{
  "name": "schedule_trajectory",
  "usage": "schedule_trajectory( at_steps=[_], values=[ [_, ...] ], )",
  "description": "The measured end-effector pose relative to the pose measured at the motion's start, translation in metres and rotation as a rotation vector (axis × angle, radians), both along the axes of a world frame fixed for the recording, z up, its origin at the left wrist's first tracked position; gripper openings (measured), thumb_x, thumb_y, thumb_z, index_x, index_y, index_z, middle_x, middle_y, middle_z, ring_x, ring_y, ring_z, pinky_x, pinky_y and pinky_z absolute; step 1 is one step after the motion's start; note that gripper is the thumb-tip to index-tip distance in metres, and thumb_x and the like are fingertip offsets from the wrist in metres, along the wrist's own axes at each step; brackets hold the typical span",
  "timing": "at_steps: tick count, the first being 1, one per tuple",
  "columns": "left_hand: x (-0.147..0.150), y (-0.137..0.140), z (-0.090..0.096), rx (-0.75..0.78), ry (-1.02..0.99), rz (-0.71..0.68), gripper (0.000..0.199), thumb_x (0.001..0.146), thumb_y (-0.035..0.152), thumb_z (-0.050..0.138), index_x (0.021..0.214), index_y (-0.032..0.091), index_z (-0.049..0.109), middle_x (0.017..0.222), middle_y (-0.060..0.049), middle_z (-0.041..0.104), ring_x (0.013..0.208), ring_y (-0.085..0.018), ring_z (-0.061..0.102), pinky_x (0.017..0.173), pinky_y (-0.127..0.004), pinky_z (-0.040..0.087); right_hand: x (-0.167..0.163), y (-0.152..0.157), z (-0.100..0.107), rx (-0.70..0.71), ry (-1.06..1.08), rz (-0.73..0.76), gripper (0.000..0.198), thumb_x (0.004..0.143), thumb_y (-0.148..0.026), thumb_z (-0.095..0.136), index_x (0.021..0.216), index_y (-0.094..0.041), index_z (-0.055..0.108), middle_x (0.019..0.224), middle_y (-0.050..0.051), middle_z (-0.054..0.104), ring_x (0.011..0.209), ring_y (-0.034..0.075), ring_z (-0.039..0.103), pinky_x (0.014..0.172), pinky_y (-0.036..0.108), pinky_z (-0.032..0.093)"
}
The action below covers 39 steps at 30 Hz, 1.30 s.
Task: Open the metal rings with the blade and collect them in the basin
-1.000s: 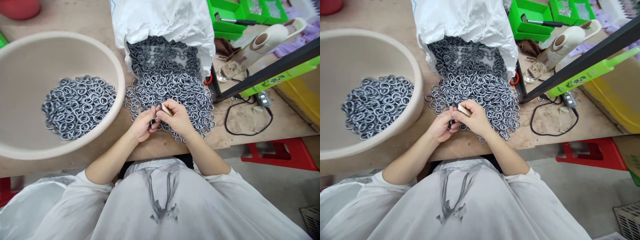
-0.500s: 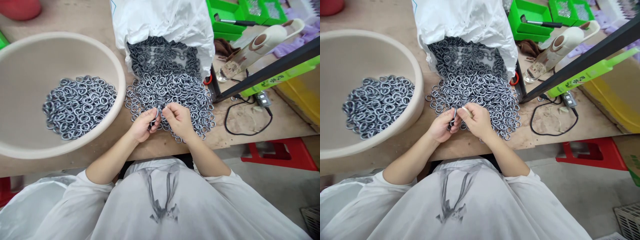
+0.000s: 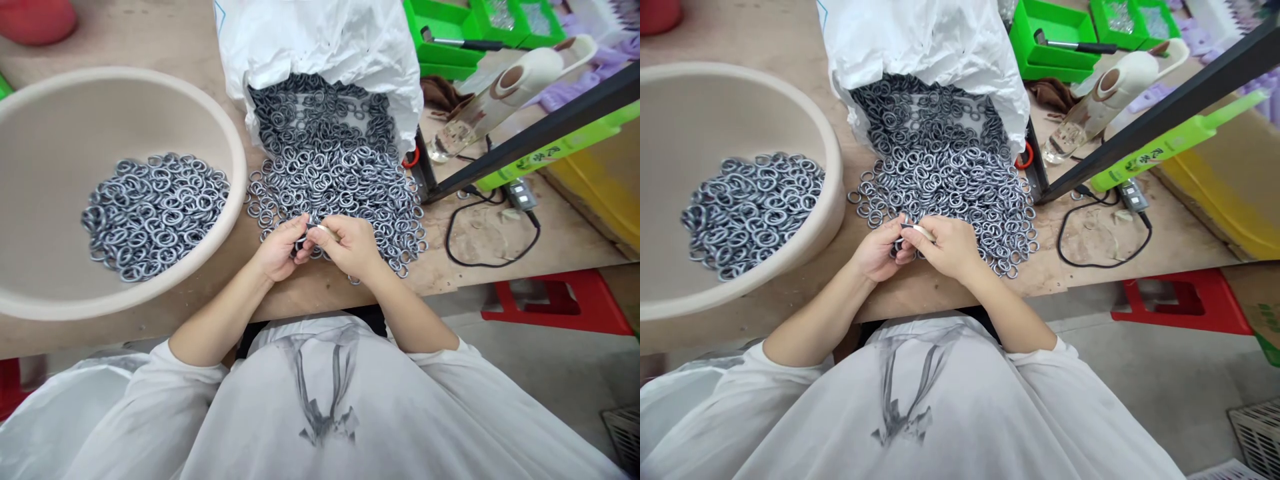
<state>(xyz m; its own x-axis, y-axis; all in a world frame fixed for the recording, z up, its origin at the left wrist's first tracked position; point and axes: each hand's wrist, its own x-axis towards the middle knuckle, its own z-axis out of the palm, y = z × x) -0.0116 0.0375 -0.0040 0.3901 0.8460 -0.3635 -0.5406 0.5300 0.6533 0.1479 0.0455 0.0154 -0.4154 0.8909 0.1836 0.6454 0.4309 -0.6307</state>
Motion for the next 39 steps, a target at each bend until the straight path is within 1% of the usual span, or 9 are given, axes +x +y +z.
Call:
schedule_trajectory(
  at_steps=[7, 12, 17, 21, 26, 29, 31, 35, 39],
  values=[
    [0.003, -0.006, 0.002, 0.149, -0.058, -0.212, 0.049, 0.072, 0.052, 0.080, 0.061, 0.013, 0.052, 0.053, 0.003, 0.047, 0.039, -0.004, 0.038, 0.036, -0.016, 0.025, 0.007, 0.042, -0.002, 0.014, -0.105, -0.355, 0.050, 0.098, -0.059, 0.040, 0.073, -0.021, 0.061, 0.064, 0.001, 0.058, 0.061, 0.016, 0.050, 0.060, 0.029, 0.029],
    [0.000, -0.004, 0.001, 0.130, -0.022, -0.085, 0.035, 0.075, 0.042, 0.080, 0.080, 0.011, 0.066, 0.065, 0.000, 0.058, 0.043, -0.003, 0.043, 0.039, -0.015, 0.028, 0.001, 0.075, 0.000, 0.096, -0.351, -0.253, 0.026, 0.092, -0.042, 0.060, 0.108, -0.023, 0.069, 0.105, 0.009, 0.070, 0.087, 0.025, 0.063, 0.071, 0.033, 0.040],
    [-0.003, 0.004, 0.000, 0.058, -0.035, 0.019, 0.029, 0.075, 0.028, 0.076, 0.099, 0.014, 0.068, 0.070, 0.001, 0.064, 0.043, -0.004, 0.045, 0.037, -0.015, 0.027, -0.007, 0.091, -0.007, 0.070, -0.485, -0.229, 0.019, 0.093, -0.026, 0.055, 0.100, -0.019, 0.071, 0.109, 0.014, 0.068, 0.089, 0.028, 0.064, 0.073, 0.037, 0.043],
    [-0.003, 0.008, 0.003, -0.060, -0.031, 0.095, 0.021, 0.076, 0.030, 0.072, 0.084, 0.013, 0.063, 0.070, 0.001, 0.063, 0.044, -0.004, 0.047, 0.036, -0.015, 0.027, 0.002, 0.081, -0.007, -0.006, -0.068, -0.225, 0.016, 0.093, -0.032, 0.057, 0.089, -0.019, 0.066, 0.089, 0.006, 0.065, 0.080, 0.019, 0.059, 0.071, 0.033, 0.044],
    [0.003, 0.007, 0.001, 0.031, 0.148, 0.278, 0.034, 0.075, 0.042, 0.078, 0.082, 0.016, 0.058, 0.069, 0.003, 0.060, 0.045, -0.003, 0.045, 0.037, -0.015, 0.026, -0.003, 0.041, -0.004, -0.612, 0.679, 0.012, 0.042, 0.078, -0.062, 0.068, 0.084, -0.022, 0.056, 0.060, -0.008, 0.040, 0.046, 0.008, 0.031, 0.042, 0.023, 0.023],
    [0.007, 0.005, -0.004, 0.166, 0.244, 0.325, 0.042, 0.075, 0.054, 0.077, 0.078, 0.017, 0.057, 0.068, 0.004, 0.057, 0.046, -0.004, 0.044, 0.038, -0.016, 0.026, -0.014, 0.023, -0.006, -0.738, 0.815, 0.039, 0.043, 0.075, -0.060, 0.072, 0.085, -0.022, 0.054, 0.067, -0.007, 0.048, 0.045, 0.005, 0.032, 0.039, 0.022, 0.019],
    [0.008, 0.004, -0.006, 0.258, 0.288, 0.337, 0.044, 0.076, 0.057, 0.074, 0.074, 0.018, 0.054, 0.065, 0.004, 0.055, 0.047, -0.004, 0.042, 0.040, -0.017, 0.027, -0.019, 0.018, -0.008, -0.687, 0.807, 0.042, 0.039, 0.078, -0.057, 0.069, 0.085, -0.022, 0.053, 0.068, -0.006, 0.051, 0.047, 0.006, 0.037, 0.041, 0.022, 0.026],
    [0.008, 0.003, -0.006, 0.311, 0.313, 0.320, 0.044, 0.076, 0.057, 0.074, 0.074, 0.019, 0.052, 0.060, 0.006, 0.050, 0.046, -0.004, 0.038, 0.041, -0.017, 0.027, -0.015, 0.023, -0.007, -0.360, 0.606, 0.090, 0.029, 0.085, -0.043, 0.065, 0.105, -0.023, 0.058, 0.077, -0.003, 0.062, 0.066, 0.012, 0.057, 0.065, 0.027, 0.049],
    [0.008, 0.001, -0.004, 0.294, 0.286, 0.234, 0.046, 0.075, 0.060, 0.073, 0.077, 0.019, 0.053, 0.061, 0.005, 0.051, 0.043, -0.004, 0.039, 0.038, -0.018, 0.023, -0.007, 0.030, -0.006, -0.237, 0.495, 0.174, 0.026, 0.086, -0.036, 0.062, 0.108, -0.022, 0.061, 0.078, -0.001, 0.066, 0.069, 0.015, 0.063, 0.071, 0.032, 0.052]
  ],
)
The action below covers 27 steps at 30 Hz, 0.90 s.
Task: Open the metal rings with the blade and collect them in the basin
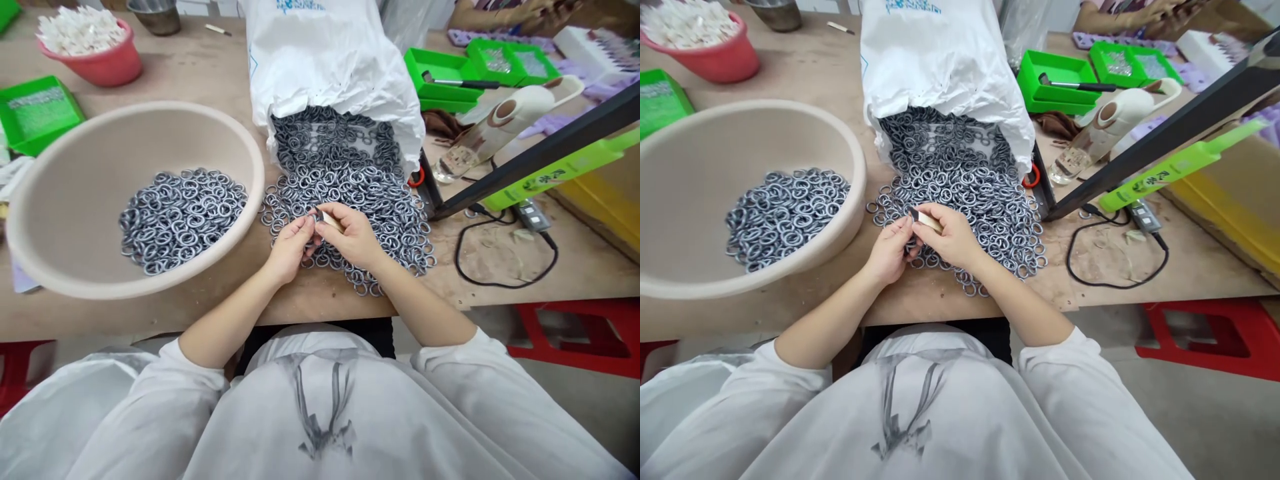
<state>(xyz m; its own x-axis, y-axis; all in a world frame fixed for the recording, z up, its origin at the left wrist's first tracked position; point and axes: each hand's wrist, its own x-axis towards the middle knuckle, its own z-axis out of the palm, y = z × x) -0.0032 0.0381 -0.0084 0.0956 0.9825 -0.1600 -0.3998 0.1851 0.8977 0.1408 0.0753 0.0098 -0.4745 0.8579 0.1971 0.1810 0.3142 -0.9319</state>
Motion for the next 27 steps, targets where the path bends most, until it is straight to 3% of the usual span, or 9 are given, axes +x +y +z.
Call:
schedule_trajectory(
  at_steps=[7, 13, 16, 19, 22, 27],
  values=[
    [0.004, -0.005, -0.001, 0.022, 0.005, -0.047, 0.047, 0.072, 0.059, 0.075, 0.077, 0.018, 0.052, 0.062, 0.005, 0.052, 0.043, -0.004, 0.039, 0.038, -0.017, 0.024, -0.005, -0.001, -0.009, -0.167, 0.297, 0.035, 0.018, 0.079, -0.034, 0.068, 0.087, -0.021, 0.057, 0.072, -0.004, 0.060, 0.055, 0.010, 0.058, 0.053, 0.026, 0.049],
    [0.003, -0.003, -0.005, 0.068, 0.026, -0.065, 0.046, 0.074, 0.058, 0.074, 0.080, 0.018, 0.053, 0.064, 0.005, 0.053, 0.045, -0.004, 0.040, 0.039, -0.016, 0.025, -0.006, -0.001, -0.009, -0.274, 0.340, 0.039, 0.025, 0.077, -0.040, 0.071, 0.084, -0.022, 0.055, 0.067, -0.005, 0.058, 0.055, 0.011, 0.055, 0.053, 0.026, 0.046],
    [0.000, -0.002, -0.004, 0.094, 0.032, -0.061, 0.045, 0.077, 0.057, 0.073, 0.076, 0.018, 0.050, 0.064, 0.005, 0.054, 0.045, -0.004, 0.040, 0.039, -0.016, 0.026, -0.001, 0.000, -0.007, -0.155, 0.260, -0.046, 0.032, 0.083, -0.052, 0.066, 0.082, -0.021, 0.056, 0.065, -0.004, 0.055, 0.056, 0.010, 0.050, 0.055, 0.025, 0.041],
    [-0.004, 0.000, 0.000, 0.104, 0.018, -0.038, 0.043, 0.079, 0.055, 0.071, 0.076, 0.018, 0.049, 0.064, 0.005, 0.053, 0.045, -0.004, 0.040, 0.040, -0.016, 0.027, 0.009, -0.001, -0.002, 0.122, 0.055, -0.128, 0.040, 0.087, -0.058, 0.060, 0.076, -0.020, 0.057, 0.063, -0.004, 0.050, 0.057, 0.010, 0.042, 0.057, 0.026, 0.034],
    [-0.006, 0.000, 0.003, 0.100, 0.006, -0.023, 0.043, 0.078, 0.055, 0.072, 0.076, 0.019, 0.049, 0.062, 0.006, 0.050, 0.045, -0.004, 0.038, 0.040, -0.016, 0.027, 0.015, -0.005, 0.003, 0.334, -0.143, -0.091, 0.046, 0.093, -0.059, 0.052, 0.071, -0.019, 0.059, 0.062, -0.002, 0.051, 0.058, 0.011, 0.043, 0.059, 0.027, 0.032],
    [-0.006, 0.001, 0.002, 0.068, -0.014, -0.022, 0.047, 0.073, 0.056, 0.077, 0.075, 0.019, 0.048, 0.058, 0.008, 0.044, 0.044, -0.004, 0.036, 0.040, -0.016, 0.026, 0.014, -0.012, 0.006, 0.417, -0.259, -0.055, 0.047, 0.095, -0.057, 0.049, 0.072, -0.018, 0.062, 0.064, 0.000, 0.054, 0.060, 0.011, 0.046, 0.060, 0.027, 0.031]
  ],
)
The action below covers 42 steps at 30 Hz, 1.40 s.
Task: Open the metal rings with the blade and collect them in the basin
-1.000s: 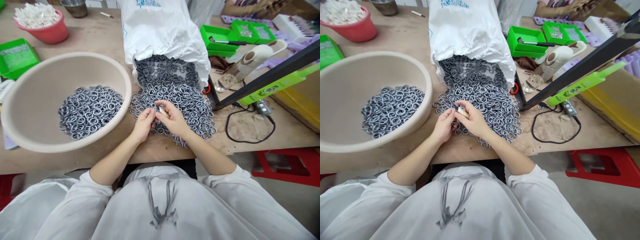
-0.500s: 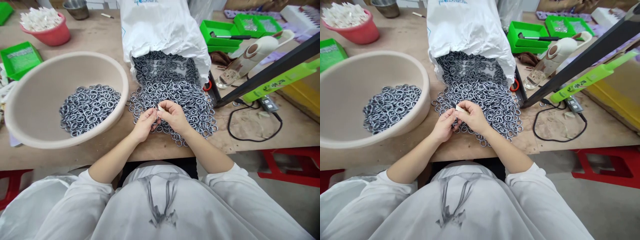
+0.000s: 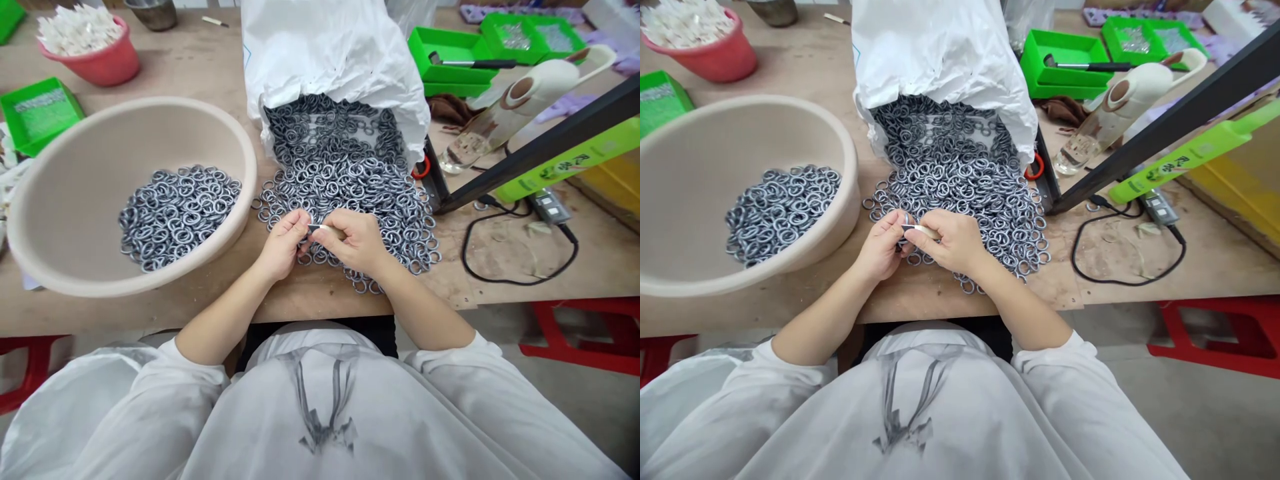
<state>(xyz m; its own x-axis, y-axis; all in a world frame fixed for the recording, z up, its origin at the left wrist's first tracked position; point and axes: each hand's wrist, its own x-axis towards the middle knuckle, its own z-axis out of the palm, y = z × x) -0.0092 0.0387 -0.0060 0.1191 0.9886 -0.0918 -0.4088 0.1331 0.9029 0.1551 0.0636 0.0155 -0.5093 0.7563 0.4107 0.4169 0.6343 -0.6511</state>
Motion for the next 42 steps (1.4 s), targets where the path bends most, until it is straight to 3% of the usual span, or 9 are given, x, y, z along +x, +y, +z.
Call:
schedule_trajectory(
  at_steps=[4, 9, 16, 22, 26, 29, 32, 35, 42],
  values=[
    [-0.001, -0.002, -0.003, 0.035, 0.040, -0.081, 0.047, 0.074, 0.056, 0.076, 0.073, 0.018, 0.048, 0.058, 0.006, 0.047, 0.046, -0.004, 0.038, 0.042, -0.017, 0.027, 0.002, 0.006, -0.001, -0.082, -0.045, -0.041, 0.051, 0.095, -0.059, 0.047, 0.066, -0.019, 0.059, 0.059, -0.002, 0.049, 0.056, 0.011, 0.042, 0.058, 0.027, 0.028],
    [0.001, -0.006, -0.003, 0.038, 0.070, -0.282, 0.044, 0.079, 0.056, 0.072, 0.073, 0.017, 0.053, 0.062, 0.002, 0.054, 0.048, -0.006, 0.043, 0.042, -0.018, 0.031, 0.014, 0.032, -0.006, -0.199, -0.063, -0.323, 0.053, 0.095, -0.062, 0.045, 0.067, -0.019, 0.060, 0.056, -0.002, 0.049, 0.056, 0.012, 0.043, 0.059, 0.028, 0.030],
    [-0.005, 0.003, 0.003, -0.109, -0.056, -0.121, 0.032, 0.076, 0.040, 0.078, 0.093, 0.017, 0.063, 0.069, 0.004, 0.059, 0.047, -0.005, 0.049, 0.039, -0.016, 0.034, 0.000, 0.044, -0.003, -0.091, -0.455, -0.455, 0.032, 0.093, -0.040, 0.058, 0.117, -0.023, 0.067, 0.111, 0.009, 0.071, 0.095, 0.025, 0.064, 0.077, 0.034, 0.042],
    [-0.009, 0.010, 0.009, -0.316, -0.200, -0.041, 0.017, 0.078, 0.027, 0.069, 0.086, 0.015, 0.061, 0.068, 0.003, 0.060, 0.047, -0.005, 0.052, 0.036, -0.015, 0.033, -0.013, 0.066, -0.003, -0.041, -0.696, -0.510, 0.026, 0.097, -0.024, 0.048, 0.112, -0.017, 0.069, 0.116, 0.015, 0.068, 0.092, 0.028, 0.066, 0.073, 0.035, 0.042],
    [-0.007, 0.012, 0.008, -0.363, -0.197, 0.007, 0.025, 0.078, 0.034, 0.072, 0.082, 0.015, 0.057, 0.068, 0.004, 0.059, 0.046, -0.004, 0.050, 0.035, -0.014, 0.029, -0.003, 0.066, 0.003, -0.097, -0.436, -0.423, 0.017, 0.093, -0.031, 0.059, 0.088, -0.016, 0.067, 0.090, 0.008, 0.067, 0.078, 0.020, 0.058, 0.067, 0.031, 0.036],
    [-0.002, 0.009, 0.003, -0.230, -0.046, 0.087, 0.034, 0.074, 0.040, 0.079, 0.087, 0.017, 0.057, 0.067, 0.005, 0.058, 0.044, -0.004, 0.047, 0.035, -0.015, 0.028, 0.004, 0.053, 0.007, -0.320, -0.144, -0.165, 0.030, 0.092, -0.038, 0.061, 0.070, -0.019, 0.054, 0.064, -0.001, 0.049, 0.062, 0.012, 0.042, 0.060, 0.029, 0.030],
    [0.002, 0.006, -0.003, -0.113, 0.090, 0.099, 0.040, 0.074, 0.050, 0.078, 0.089, 0.018, 0.060, 0.065, 0.006, 0.055, 0.043, -0.004, 0.044, 0.035, -0.016, 0.026, 0.002, 0.038, 0.006, -0.527, 0.123, 0.021, 0.040, 0.090, -0.053, 0.060, 0.069, -0.021, 0.048, 0.059, -0.005, 0.038, 0.057, 0.010, 0.034, 0.056, 0.027, 0.029],
    [0.004, 0.003, -0.006, -0.063, 0.155, 0.039, 0.042, 0.075, 0.056, 0.075, 0.079, 0.017, 0.058, 0.065, 0.004, 0.055, 0.043, -0.004, 0.043, 0.035, -0.017, 0.026, -0.005, 0.028, 0.001, -0.634, 0.278, 0.105, 0.047, 0.086, -0.066, 0.059, 0.073, -0.021, 0.050, 0.059, -0.006, 0.043, 0.058, 0.010, 0.040, 0.056, 0.027, 0.034],
    [0.006, -0.002, 0.000, -0.108, 0.081, 0.002, 0.039, 0.076, 0.051, 0.073, 0.073, 0.017, 0.054, 0.062, 0.005, 0.052, 0.040, -0.004, 0.042, 0.034, -0.017, 0.025, -0.012, 0.015, -0.010, -0.597, 0.350, 0.076, 0.049, 0.078, -0.064, 0.071, 0.100, -0.023, 0.058, 0.076, -0.002, 0.064, 0.068, 0.015, 0.062, 0.068, 0.029, 0.049]
  ],
)
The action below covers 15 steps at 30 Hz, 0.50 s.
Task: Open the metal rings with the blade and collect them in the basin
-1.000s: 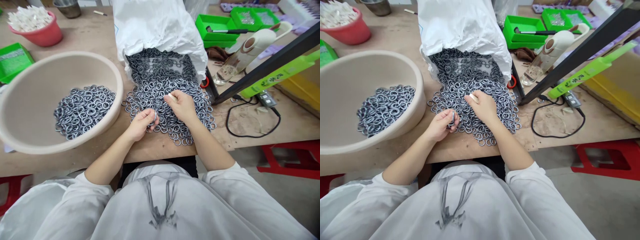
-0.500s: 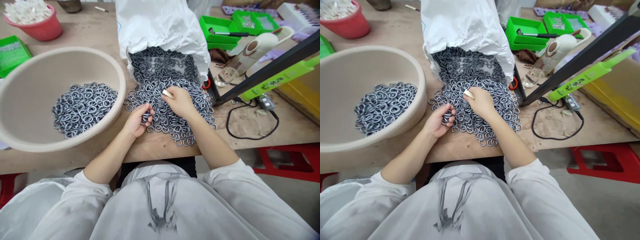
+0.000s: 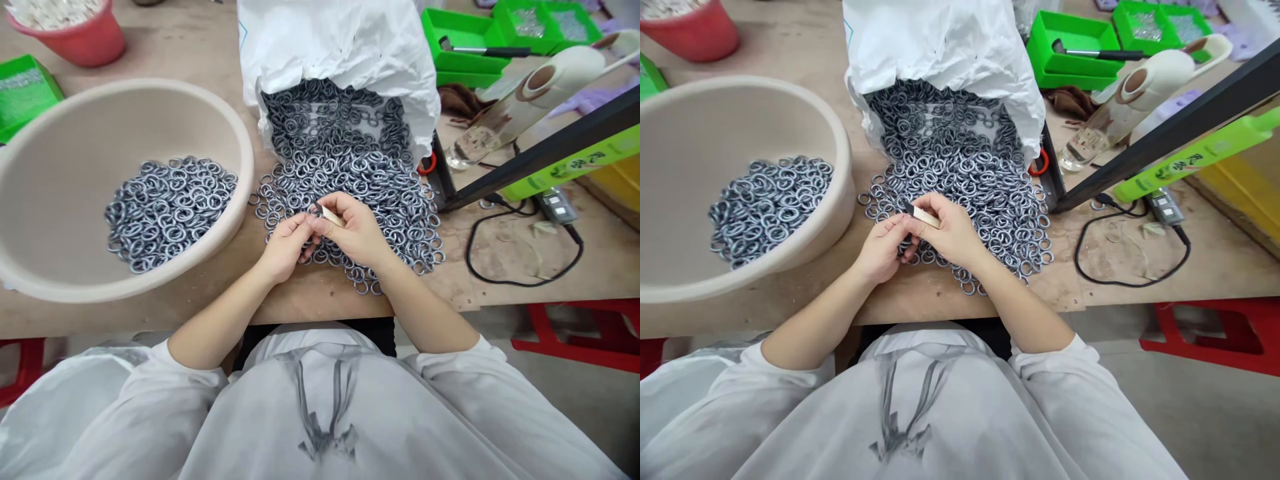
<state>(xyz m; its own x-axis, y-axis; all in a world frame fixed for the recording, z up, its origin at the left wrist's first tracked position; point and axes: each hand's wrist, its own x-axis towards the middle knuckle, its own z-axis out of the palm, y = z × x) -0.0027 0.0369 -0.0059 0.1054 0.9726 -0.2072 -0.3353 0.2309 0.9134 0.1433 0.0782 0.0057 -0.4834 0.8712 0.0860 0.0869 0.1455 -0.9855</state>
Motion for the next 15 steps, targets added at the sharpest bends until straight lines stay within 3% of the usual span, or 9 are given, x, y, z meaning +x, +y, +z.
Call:
schedule_trajectory(
  at_steps=[4, 8, 11, 15],
  values=[
    [0.000, -0.002, 0.007, -0.089, -0.088, -0.037, 0.034, 0.076, 0.044, 0.071, 0.070, 0.017, 0.051, 0.060, 0.005, 0.049, 0.039, -0.004, 0.041, 0.034, -0.018, 0.024, 0.000, 0.000, 0.000, 0.056, -0.043, -0.039, 0.051, 0.086, -0.072, 0.055, 0.088, -0.021, 0.061, 0.074, 0.000, 0.062, 0.068, 0.014, 0.059, 0.064, 0.028, 0.045],
    [-0.003, -0.001, 0.011, -0.124, -0.172, -0.018, 0.031, 0.077, 0.041, 0.069, 0.070, 0.017, 0.050, 0.061, 0.006, 0.047, 0.041, -0.003, 0.040, 0.036, -0.017, 0.025, 0.004, -0.001, 0.005, 0.287, -0.230, -0.188, 0.052, 0.090, -0.070, 0.050, 0.081, -0.020, 0.062, 0.067, -0.001, 0.056, 0.063, 0.012, 0.050, 0.060, 0.027, 0.034],
    [-0.004, -0.001, 0.012, -0.146, -0.190, 0.020, 0.029, 0.077, 0.038, 0.069, 0.071, 0.018, 0.049, 0.060, 0.006, 0.048, 0.041, -0.004, 0.040, 0.036, -0.017, 0.026, 0.007, -0.006, 0.008, 0.459, -0.389, -0.138, 0.052, 0.096, -0.063, 0.045, 0.074, -0.019, 0.062, 0.067, 0.001, 0.058, 0.064, 0.013, 0.050, 0.062, 0.028, 0.032],
    [-0.004, -0.001, 0.010, -0.180, -0.186, 0.031, 0.028, 0.077, 0.036, 0.069, 0.073, 0.019, 0.048, 0.059, 0.006, 0.048, 0.040, -0.005, 0.041, 0.036, -0.017, 0.027, 0.005, -0.012, 0.009, 0.529, -0.510, -0.087, 0.054, 0.099, -0.059, 0.038, 0.073, -0.019, 0.063, 0.070, 0.003, 0.061, 0.066, 0.014, 0.051, 0.062, 0.028, 0.030]
  ],
)
